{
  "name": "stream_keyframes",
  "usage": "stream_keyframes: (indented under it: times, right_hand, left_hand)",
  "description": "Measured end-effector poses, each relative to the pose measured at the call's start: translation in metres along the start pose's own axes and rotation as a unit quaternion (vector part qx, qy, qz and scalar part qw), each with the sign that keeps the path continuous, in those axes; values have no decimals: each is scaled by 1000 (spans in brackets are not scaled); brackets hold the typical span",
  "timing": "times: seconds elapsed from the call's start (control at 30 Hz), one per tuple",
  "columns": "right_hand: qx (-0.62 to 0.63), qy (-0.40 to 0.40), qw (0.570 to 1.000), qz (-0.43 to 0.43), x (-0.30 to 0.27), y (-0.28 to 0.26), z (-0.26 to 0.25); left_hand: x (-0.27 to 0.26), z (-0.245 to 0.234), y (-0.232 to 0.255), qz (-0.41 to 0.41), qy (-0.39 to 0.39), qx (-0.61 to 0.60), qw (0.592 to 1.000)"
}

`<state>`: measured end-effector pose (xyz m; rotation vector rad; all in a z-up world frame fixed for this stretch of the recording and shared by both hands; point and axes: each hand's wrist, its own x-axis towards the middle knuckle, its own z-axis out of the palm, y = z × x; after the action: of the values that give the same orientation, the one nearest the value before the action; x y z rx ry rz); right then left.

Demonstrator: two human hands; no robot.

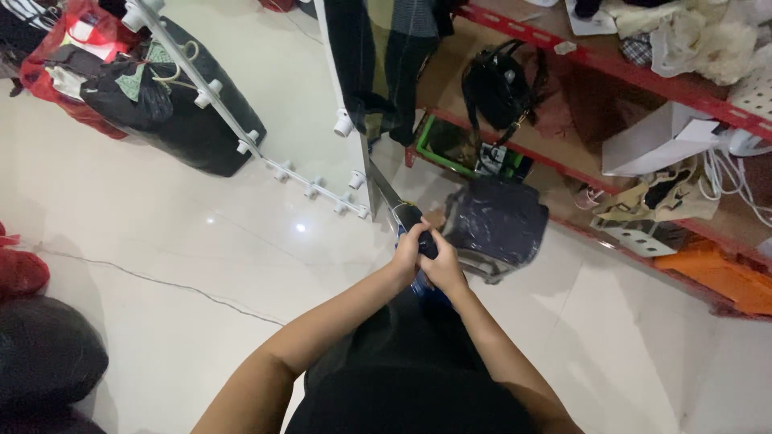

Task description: Vacuum the floor and then disassemble the handheld vacuum cleaner to empty its dustbin into a plastic bag.

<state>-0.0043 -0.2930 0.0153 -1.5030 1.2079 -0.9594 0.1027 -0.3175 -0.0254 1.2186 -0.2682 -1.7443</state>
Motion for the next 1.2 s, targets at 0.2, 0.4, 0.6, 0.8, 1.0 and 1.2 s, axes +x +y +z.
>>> stream_keyframes:
  times: [0.2, 0.4, 0.6, 0.8, 1.0, 1.2]
  right_hand:
    - [61, 5, 998, 16, -6, -1, 1]
    - [28, 34, 999, -8, -9, 11, -1]
    - [22, 25, 995, 94, -5, 20, -19]
    - [29, 10, 1000, -4, 1, 39, -59]
    - [-10, -56, 998, -28, 5, 61, -138]
    - [-3, -120, 993, -12, 0, 98, -242]
  left_hand:
    - [12, -6, -15, 12, -10, -4, 1000]
    - [2, 5, -11, -12, 21, 15, 1000]
    - [17, 17, -26, 1, 7, 23, 1000]
    - [2, 60, -26, -5, 33, 4, 999]
    - [28, 112, -90, 56, 42, -12, 997]
    - [48, 203, -152, 56, 128, -51, 989]
